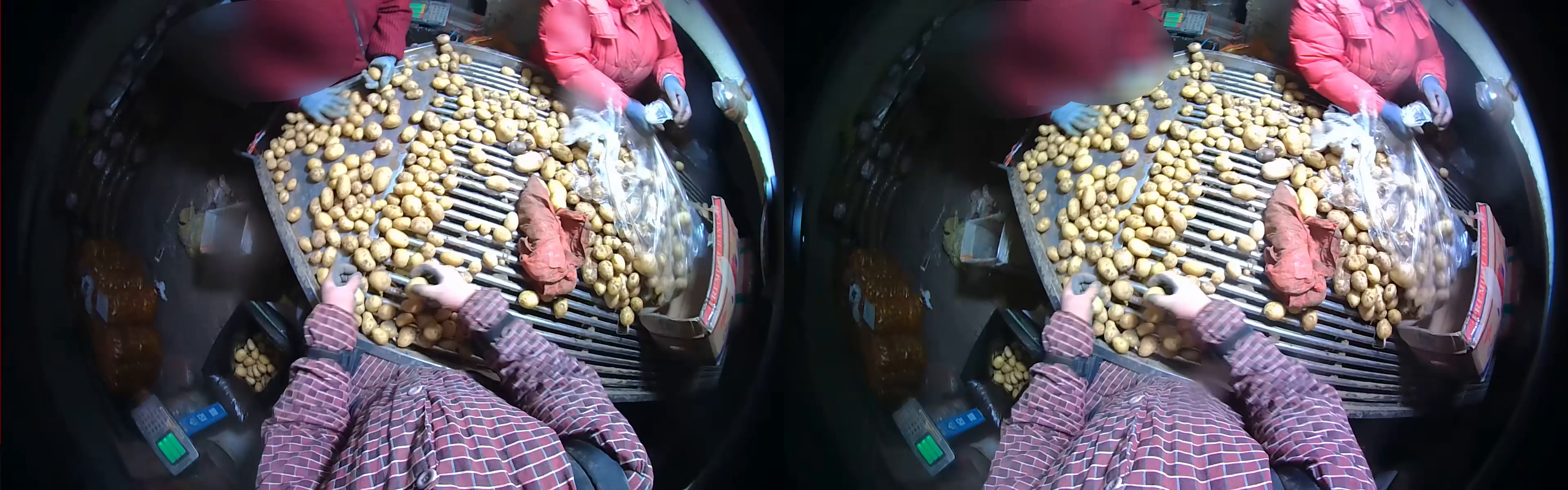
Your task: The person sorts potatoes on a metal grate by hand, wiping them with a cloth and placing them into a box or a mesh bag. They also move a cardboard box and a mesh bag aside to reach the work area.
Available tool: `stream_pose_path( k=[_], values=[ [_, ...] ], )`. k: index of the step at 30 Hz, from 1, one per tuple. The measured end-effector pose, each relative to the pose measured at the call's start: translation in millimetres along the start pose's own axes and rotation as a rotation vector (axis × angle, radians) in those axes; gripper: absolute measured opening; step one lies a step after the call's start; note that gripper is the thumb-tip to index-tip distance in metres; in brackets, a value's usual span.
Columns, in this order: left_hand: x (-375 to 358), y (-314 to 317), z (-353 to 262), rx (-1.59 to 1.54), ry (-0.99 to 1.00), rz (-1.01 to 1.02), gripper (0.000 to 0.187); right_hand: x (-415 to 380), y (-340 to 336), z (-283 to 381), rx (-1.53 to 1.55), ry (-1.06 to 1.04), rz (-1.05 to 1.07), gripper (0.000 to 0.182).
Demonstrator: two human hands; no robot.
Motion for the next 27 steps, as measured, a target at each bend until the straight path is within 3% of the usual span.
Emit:
stream_pose_path(
  k=[1, 3, 4, 5, 6, 8, 9, 10, 13, 15, 17, 19, 21, 23, 25, 27],
  values=[
    [7.9, 21.2, -0.8, 0.344, 0.086, 0.09, 0.031, -12.3, -8.1, -15.9, 0.337, 0.295, 0.08, 0.031],
    [-2.6, 56.3, -46.5, 0.933, 0.483, 0.054, 0.052, -29.2, -28.8, -34.6, 0.809, 0.535, 0.01, 0.026],
    [-5.0, 69.4, -44.9, 1.065, 0.26, 0.165, 0.062, -34.3, -45.8, -31.0, 0.806, 0.64, -0.074, 0.023],
    [-7.2, 79.8, -44.5, 1.132, 0.285, 0.151, 0.064, -12.6, -52.8, -67.3, 0.698, 0.418, -0.096, 0.019],
    [-7.1, 88.3, -47.6, 1.133, 0.249, 0.158, 0.066, -0.8, -65.7, -65.5, 0.489, 0.331, -0.166, 0.019],
    [-6.3, 93.8, -50.4, 1.141, 0.196, 0.17, 0.067, 27.8, -88.6, -27.0, 0.151, 0.06, -0.334, 0.023],
    [-6.0, 96.5, -51.8, 1.146, 0.169, 0.177, 0.068, 38.2, -99.2, -2.2, -0.148, 0.042, -0.42, 0.027],
    [-1.7, 96.6, -49.3, 1.13, 0.145, 0.177, 0.068, 56.7, -99.3, 9.8, -0.391, -0.164, -0.539, 0.037],
    [10.2, 100.2, -46.8, 1.117, 0.106, 0.213, 0.066, 107.3, -82.1, 40.0, -0.708, -0.172, -0.445, 0.043],
    [23.0, 99.0, -32.7, 1.092, 0.164, 0.276, 0.066, 128.6, -65.5, 17.1, -0.84, -0.054, -0.313, 0.043],
    [26.0, 95.1, -31.0, 1.029, 0.166, 0.349, 0.075, 132.7, -62.2, 7.0, -0.751, -0.139, -0.317, 0.045],
    [21.1, 90.3, -34.3, 1.178, 0.182, 0.391, 0.08, 130.6, -62.1, -11.6, -0.632, -0.099, -0.164, 0.048],
    [17.5, 95.2, -27.8, 1.248, 0.192, 0.413, 0.085, 114.0, -81.0, -1.9, -0.608, -0.041, -0.318, 0.049],
    [12.0, 96.5, -28.3, 1.281, 0.163, 0.424, 0.084, 115.2, -78.8, 28.2, -0.66, 0.046, -0.289, 0.047],
    [11.2, 94.4, -30.7, 1.222, 0.205, 0.37, 0.078, 136.3, -53.3, 47.8, -0.893, -0.04, -0.258, 0.038],
    [10.6, 87.7, -33.8, 1.163, 0.19, 0.35, 0.074, 162.2, -24.9, 26.7, -1.007, 0.038, -0.198, 0.031]
  ],
)
Point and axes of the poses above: each hand's wrist, its own x-axis towards the middle knuckle, its own y-axis out of the palm, z = x × y, the point moved 10 cm from there along x, towards the middle knuckle, and after that the axes turned 14 degrees about -z, right-handed, at the moved point
